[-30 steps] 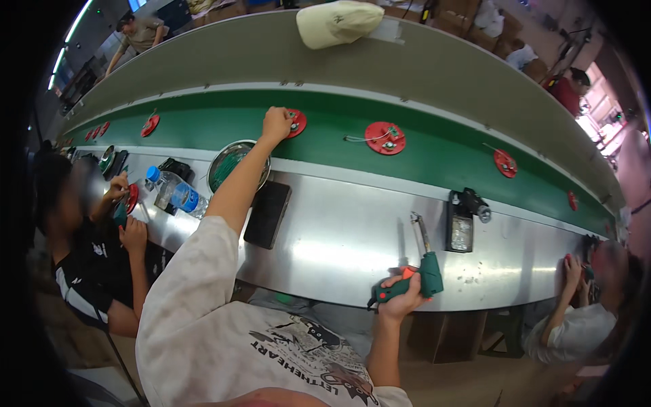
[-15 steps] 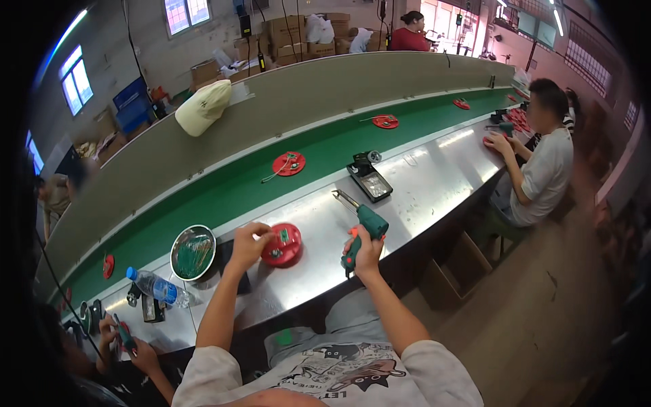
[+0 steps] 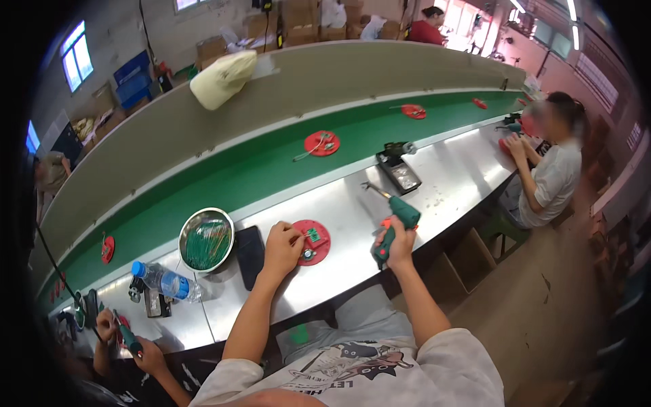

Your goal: The recorder is soldering components and wires onto a circuit board at an assembly line.

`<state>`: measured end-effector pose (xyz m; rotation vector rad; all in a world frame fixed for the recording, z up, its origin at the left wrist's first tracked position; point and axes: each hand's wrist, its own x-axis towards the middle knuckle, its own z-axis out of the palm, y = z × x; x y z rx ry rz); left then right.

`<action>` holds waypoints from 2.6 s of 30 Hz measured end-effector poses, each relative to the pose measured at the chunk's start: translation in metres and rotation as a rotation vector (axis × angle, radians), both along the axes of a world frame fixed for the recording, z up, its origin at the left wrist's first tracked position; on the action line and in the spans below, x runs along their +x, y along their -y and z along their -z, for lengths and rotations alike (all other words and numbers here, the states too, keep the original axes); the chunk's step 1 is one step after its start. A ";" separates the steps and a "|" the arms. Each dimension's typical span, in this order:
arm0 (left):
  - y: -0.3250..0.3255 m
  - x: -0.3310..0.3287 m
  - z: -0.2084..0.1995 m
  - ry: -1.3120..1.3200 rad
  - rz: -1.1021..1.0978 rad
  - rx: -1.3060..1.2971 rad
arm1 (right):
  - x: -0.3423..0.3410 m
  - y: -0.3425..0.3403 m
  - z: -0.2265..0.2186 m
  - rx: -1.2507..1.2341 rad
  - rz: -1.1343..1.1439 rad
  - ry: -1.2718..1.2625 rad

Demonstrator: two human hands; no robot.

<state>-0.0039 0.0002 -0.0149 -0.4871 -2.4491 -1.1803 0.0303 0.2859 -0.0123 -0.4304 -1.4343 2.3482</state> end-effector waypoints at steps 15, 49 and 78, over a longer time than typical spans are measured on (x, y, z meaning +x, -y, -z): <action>0.008 -0.008 -0.006 -0.012 -0.076 0.015 | -0.012 -0.004 0.015 0.194 0.063 0.065; 0.177 -0.035 -0.019 -0.078 -0.702 0.217 | -0.008 0.002 0.005 0.166 0.041 0.043; 0.090 -0.020 -0.044 -0.007 -0.263 0.332 | 0.004 0.014 -0.002 0.221 -0.148 -0.126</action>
